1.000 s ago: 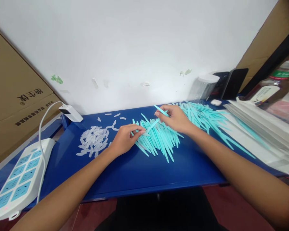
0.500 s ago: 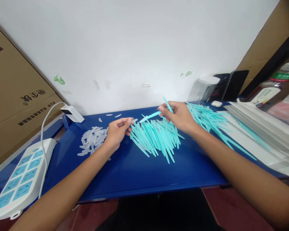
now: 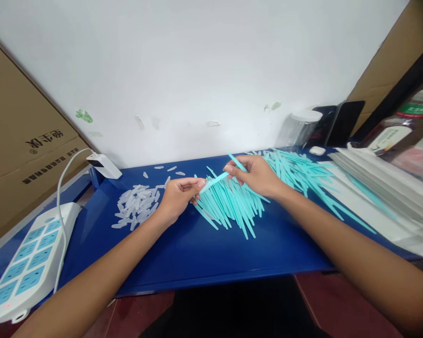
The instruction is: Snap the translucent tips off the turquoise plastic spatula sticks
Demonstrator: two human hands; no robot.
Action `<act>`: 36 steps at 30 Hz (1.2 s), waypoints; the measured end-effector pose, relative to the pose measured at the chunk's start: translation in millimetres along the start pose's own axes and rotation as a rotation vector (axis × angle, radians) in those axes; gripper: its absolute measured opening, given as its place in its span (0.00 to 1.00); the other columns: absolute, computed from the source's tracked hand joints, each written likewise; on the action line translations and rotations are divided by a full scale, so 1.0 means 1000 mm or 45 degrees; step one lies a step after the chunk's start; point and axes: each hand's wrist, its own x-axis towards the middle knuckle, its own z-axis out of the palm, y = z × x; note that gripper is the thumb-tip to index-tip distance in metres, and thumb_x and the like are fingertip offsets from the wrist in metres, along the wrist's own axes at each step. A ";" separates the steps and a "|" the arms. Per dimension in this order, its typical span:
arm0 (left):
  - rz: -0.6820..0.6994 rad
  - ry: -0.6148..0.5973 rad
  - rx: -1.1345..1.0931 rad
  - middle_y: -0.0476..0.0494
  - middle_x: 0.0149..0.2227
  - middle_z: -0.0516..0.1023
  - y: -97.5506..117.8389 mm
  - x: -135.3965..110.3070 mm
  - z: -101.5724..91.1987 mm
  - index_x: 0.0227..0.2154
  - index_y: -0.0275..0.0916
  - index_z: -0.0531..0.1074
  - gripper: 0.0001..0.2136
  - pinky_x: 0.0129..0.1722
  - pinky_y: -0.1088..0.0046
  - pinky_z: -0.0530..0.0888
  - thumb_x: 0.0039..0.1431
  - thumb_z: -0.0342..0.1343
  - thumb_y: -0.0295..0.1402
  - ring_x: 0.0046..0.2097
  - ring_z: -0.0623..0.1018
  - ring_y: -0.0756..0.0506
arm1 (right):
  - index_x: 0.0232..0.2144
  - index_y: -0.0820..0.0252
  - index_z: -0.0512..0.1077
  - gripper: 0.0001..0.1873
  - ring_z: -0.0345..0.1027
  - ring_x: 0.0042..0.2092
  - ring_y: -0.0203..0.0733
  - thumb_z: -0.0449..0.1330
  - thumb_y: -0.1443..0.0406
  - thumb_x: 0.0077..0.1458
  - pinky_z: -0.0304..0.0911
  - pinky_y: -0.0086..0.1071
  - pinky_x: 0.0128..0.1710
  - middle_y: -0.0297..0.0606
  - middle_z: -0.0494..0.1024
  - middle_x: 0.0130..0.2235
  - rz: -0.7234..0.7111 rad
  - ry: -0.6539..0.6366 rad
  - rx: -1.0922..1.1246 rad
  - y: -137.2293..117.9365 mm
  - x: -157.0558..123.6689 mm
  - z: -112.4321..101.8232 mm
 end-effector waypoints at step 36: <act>0.070 0.163 -0.019 0.37 0.41 0.86 0.003 0.001 -0.007 0.42 0.38 0.86 0.20 0.26 0.72 0.73 0.54 0.72 0.48 0.29 0.73 0.49 | 0.37 0.61 0.80 0.24 0.64 0.21 0.35 0.67 0.44 0.59 0.60 0.31 0.22 0.41 0.82 0.30 0.052 0.360 0.058 0.005 0.006 -0.013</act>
